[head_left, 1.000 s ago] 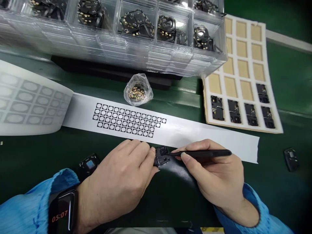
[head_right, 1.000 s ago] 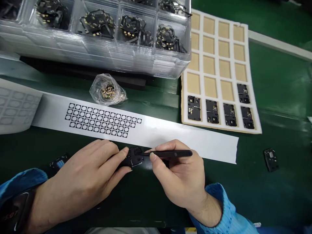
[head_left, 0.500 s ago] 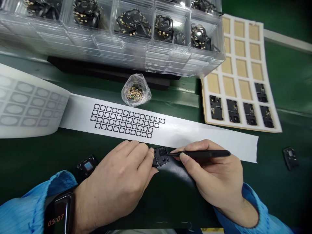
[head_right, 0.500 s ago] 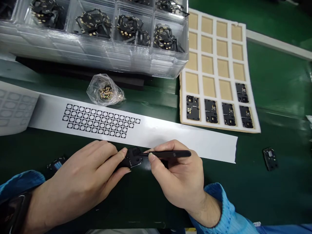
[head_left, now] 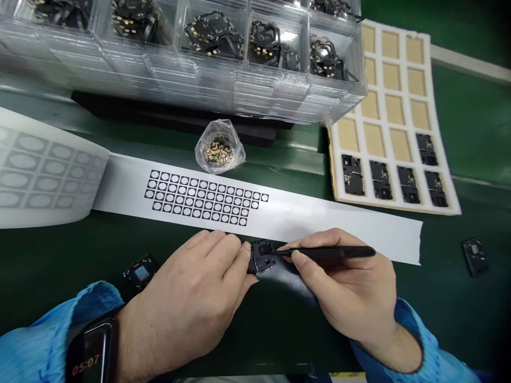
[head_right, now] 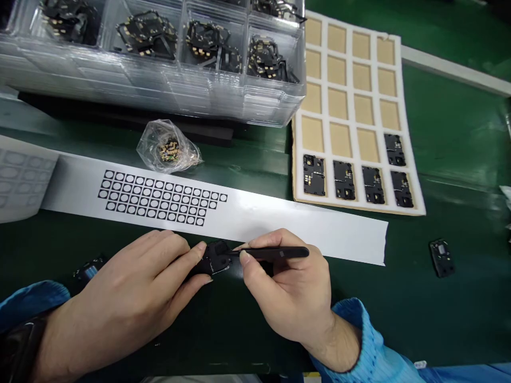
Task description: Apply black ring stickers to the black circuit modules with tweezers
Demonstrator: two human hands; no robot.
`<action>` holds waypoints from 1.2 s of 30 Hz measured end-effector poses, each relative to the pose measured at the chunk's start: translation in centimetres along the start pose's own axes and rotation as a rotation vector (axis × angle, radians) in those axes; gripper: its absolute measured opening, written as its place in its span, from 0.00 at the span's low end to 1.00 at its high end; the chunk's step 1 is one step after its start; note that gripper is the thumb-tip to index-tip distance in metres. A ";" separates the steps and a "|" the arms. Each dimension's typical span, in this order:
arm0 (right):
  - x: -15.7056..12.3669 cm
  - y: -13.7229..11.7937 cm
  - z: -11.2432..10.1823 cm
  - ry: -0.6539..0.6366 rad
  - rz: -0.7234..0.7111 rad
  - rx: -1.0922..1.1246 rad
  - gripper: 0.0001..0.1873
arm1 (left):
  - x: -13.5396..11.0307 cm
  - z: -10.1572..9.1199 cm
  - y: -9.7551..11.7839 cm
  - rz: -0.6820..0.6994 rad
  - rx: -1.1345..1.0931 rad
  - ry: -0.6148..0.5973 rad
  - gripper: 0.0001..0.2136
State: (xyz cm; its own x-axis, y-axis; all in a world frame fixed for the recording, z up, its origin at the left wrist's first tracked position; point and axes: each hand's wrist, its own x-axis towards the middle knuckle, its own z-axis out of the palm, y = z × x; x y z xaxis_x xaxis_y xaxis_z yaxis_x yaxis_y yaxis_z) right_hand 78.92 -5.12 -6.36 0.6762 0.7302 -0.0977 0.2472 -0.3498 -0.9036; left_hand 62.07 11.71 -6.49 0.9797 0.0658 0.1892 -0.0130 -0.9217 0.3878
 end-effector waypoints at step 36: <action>0.1 -0.1 -0.1 -0.016 -0.023 0.028 0.06 | -0.3 0.1 0.0 -0.001 0.001 -0.004 0.12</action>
State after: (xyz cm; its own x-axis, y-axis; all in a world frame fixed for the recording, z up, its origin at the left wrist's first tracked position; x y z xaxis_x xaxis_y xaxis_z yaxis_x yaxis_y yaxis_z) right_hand 79.02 -5.11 -6.27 0.6595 0.7471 -0.0828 0.2433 -0.3164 -0.9169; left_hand 61.78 11.64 -6.60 0.9806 0.0653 0.1848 -0.0115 -0.9220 0.3870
